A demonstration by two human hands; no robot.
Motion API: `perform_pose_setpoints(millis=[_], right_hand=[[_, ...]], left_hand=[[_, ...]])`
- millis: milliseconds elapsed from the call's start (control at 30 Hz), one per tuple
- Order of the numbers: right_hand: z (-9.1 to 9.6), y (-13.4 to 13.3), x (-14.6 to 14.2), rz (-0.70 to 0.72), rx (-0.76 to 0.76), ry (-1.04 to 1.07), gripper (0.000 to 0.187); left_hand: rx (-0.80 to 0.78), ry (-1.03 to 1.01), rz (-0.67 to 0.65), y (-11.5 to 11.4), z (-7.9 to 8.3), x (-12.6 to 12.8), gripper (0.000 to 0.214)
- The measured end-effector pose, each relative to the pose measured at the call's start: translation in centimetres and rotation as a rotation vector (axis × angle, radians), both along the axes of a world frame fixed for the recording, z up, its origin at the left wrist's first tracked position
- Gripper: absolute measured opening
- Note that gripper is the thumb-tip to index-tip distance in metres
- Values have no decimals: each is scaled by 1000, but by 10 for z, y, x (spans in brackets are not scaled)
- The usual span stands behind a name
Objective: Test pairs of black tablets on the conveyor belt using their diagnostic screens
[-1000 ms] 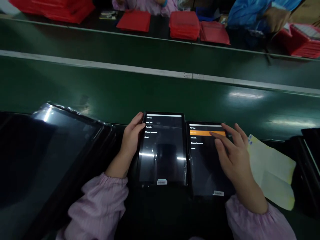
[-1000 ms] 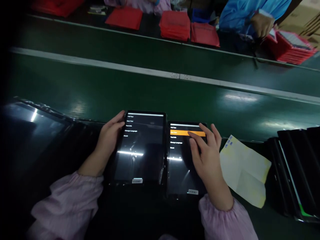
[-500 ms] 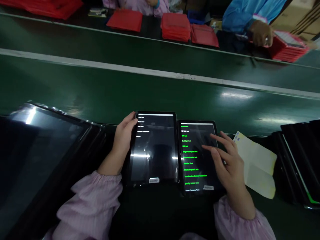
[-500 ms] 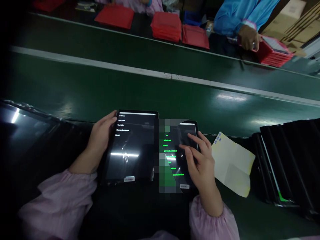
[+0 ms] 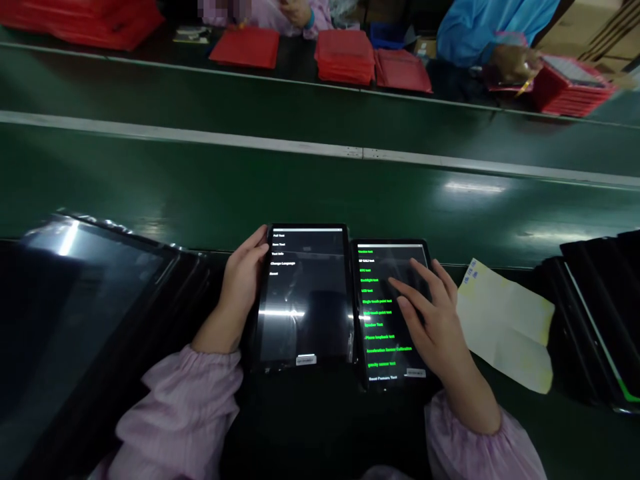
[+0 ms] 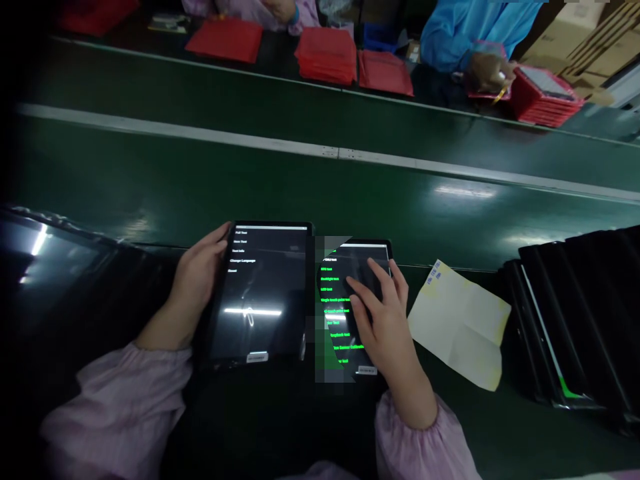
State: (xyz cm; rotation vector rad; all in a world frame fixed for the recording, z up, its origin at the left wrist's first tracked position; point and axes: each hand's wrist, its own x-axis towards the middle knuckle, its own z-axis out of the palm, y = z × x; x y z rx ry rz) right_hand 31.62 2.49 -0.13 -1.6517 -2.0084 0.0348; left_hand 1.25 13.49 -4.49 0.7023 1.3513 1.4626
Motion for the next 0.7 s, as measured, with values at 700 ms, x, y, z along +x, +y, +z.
perform_pose_setpoints(millis=[700], right_hand=[[-2, 1, -2, -18, 22, -39, 40]], left_hand=[[-13, -37, 15, 7, 1, 1, 42]])
